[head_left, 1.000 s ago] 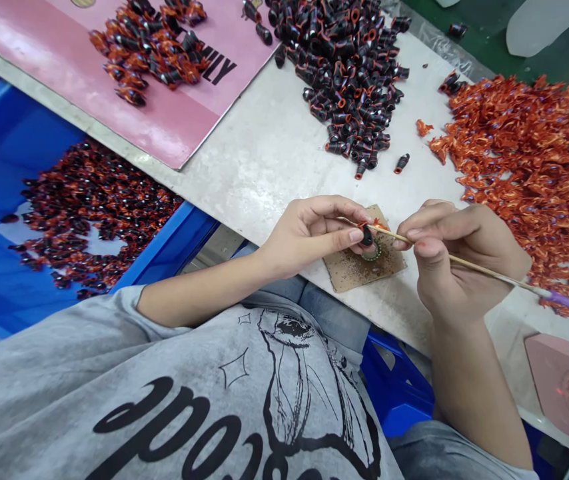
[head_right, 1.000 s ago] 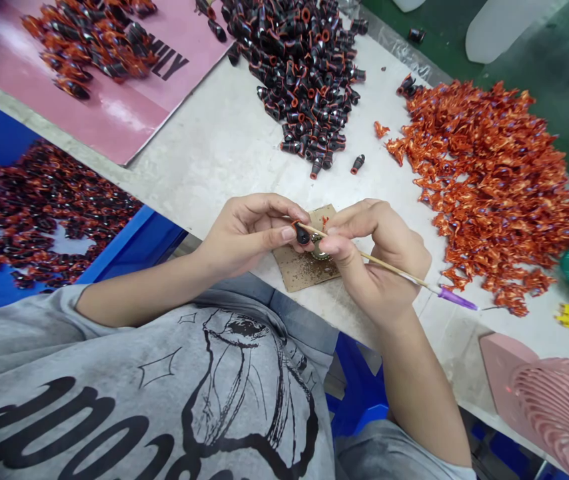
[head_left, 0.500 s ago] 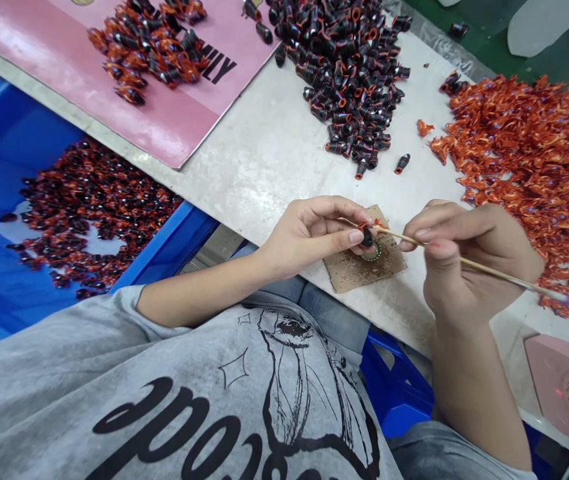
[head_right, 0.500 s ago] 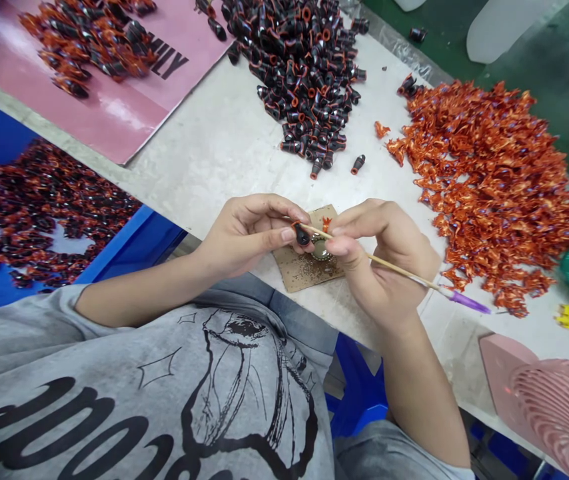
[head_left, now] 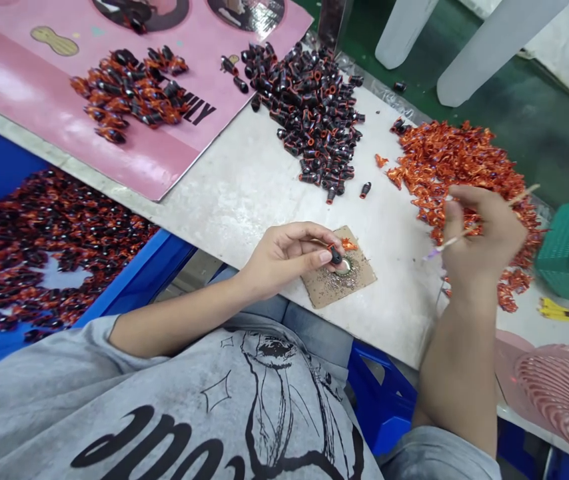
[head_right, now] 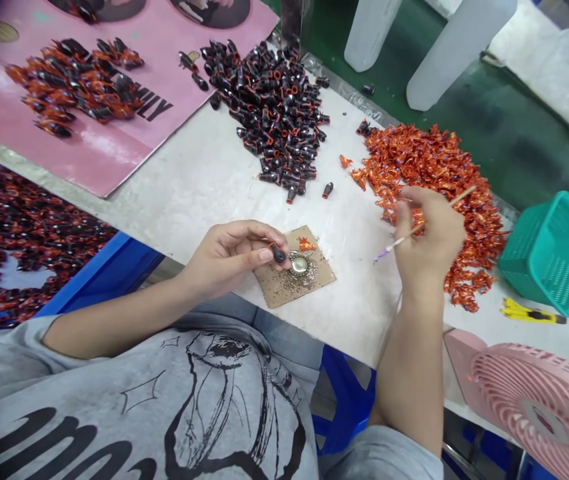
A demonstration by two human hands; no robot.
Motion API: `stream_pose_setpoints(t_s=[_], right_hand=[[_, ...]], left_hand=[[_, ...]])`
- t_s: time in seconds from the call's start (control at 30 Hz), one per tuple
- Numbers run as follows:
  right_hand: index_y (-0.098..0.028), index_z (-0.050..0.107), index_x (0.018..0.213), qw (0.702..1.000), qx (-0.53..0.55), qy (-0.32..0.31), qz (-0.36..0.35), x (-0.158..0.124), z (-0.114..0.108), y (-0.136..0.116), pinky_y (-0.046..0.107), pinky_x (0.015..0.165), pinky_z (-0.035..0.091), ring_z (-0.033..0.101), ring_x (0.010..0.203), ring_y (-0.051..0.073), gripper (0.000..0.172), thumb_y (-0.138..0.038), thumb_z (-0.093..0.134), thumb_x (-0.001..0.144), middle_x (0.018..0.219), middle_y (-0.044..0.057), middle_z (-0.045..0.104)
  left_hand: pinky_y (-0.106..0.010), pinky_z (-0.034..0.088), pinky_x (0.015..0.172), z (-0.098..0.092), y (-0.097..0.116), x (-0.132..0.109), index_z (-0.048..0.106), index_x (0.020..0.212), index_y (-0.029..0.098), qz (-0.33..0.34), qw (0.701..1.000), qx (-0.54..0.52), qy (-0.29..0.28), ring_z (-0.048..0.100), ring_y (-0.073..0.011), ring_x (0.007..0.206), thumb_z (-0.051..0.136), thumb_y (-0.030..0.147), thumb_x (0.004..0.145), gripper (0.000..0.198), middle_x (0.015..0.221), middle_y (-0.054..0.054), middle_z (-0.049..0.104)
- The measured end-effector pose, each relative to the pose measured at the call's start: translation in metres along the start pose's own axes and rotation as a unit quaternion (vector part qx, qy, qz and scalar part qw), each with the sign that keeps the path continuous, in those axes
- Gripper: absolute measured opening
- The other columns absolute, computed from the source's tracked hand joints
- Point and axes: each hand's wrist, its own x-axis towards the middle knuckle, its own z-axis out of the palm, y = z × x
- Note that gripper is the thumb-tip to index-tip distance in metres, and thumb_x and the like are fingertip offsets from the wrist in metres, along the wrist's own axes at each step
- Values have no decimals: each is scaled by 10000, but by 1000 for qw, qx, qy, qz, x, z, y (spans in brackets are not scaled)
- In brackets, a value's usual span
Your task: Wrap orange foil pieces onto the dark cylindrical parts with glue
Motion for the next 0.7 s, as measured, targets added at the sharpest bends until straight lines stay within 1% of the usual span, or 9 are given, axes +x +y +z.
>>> stream_pose_setpoints(t_s=[0.07, 0.13, 0.23, 0.33, 0.43, 0.5, 0.57, 0.63, 0.7], right_hand=[[-232, 737, 1065, 994, -73, -83, -2, -3, 9, 15, 511, 956, 563, 726, 1081, 303, 225, -249, 644, 860, 1122, 79, 784], [-205, 728, 1098, 984, -105, -144, 16, -4, 20, 24, 541, 982, 532, 705, 1112, 328, 276, -204, 612, 847, 1160, 115, 770], [-188, 742, 1038, 975, -127, -176, 37, -6, 34, 26, 510, 939, 526, 707, 1040, 322, 261, -186, 552, 861, 1079, 135, 775], [-198, 743, 974, 977, -141, -151, 47, -7, 36, 23, 502, 918, 508, 700, 967, 309, 224, -204, 550, 861, 999, 120, 773], [-201, 731, 959, 987, -117, -92, 56, -7, 27, 16, 528, 934, 497, 699, 968, 314, 197, -219, 560, 864, 991, 120, 765], [-192, 728, 942, 996, -58, -31, 55, -7, 19, 5, 502, 907, 524, 709, 931, 294, 178, -236, 575, 863, 949, 115, 760], [-190, 732, 929, 997, 36, 22, 63, -7, 12, -12, 434, 840, 562, 716, 861, 248, 165, -263, 602, 860, 905, 96, 761], [-199, 736, 956, 983, 153, 21, 99, -9, 6, -35, 357, 761, 584, 719, 815, 198, 168, -296, 632, 867, 923, 78, 770], [-217, 735, 1007, 958, 253, -36, 134, -12, 2, -59, 305, 709, 587, 714, 769, 161, 187, -319, 686, 858, 908, 52, 772]], left_hand=[[-246, 624, 687, 1, 0, 0, 734, 842, 167, -1, 1000, 2, 6, 743, -144, 669, 883, 315, 715, 246, 792, -34, 774], [-230, 618, 669, 2, 0, 0, 740, 834, 168, 4, 1000, 2, 9, 742, -138, 669, 884, 303, 713, 232, 796, -31, 774], [-211, 608, 669, 2, 0, 0, 747, 835, 168, 19, 1000, -5, 1, 743, -127, 683, 877, 271, 725, 199, 815, -27, 775], [-209, 597, 667, 1, 0, 0, 749, 832, 174, 25, 1000, -11, -2, 733, -121, 679, 880, 274, 722, 198, 812, -22, 768], [-221, 587, 664, 2, 3, -2, 756, 832, 186, 20, 1000, -4, 7, 719, -127, 687, 883, 289, 713, 203, 809, -19, 755], [-230, 582, 659, 4, 7, -4, 761, 832, 196, 26, 1000, 1, 12, 709, -132, 700, 877, 289, 717, 188, 836, -19, 745], [-242, 586, 698, 8, 13, -4, 764, 820, 201, 42, 999, 7, 16, 710, -142, 755, 870, 283, 723, 165, 873, -24, 737], [-269, 594, 795, 14, 19, -3, 765, 803, 196, 57, 998, 16, 18, 718, -163, 847, 860, 280, 732, 146, 918, -41, 743], [-308, 589, 890, 21, 24, -2, 761, 787, 187, 61, 998, 20, 19, 722, -194, 945, 853, 279, 737, 139, 990, -73, 761]])
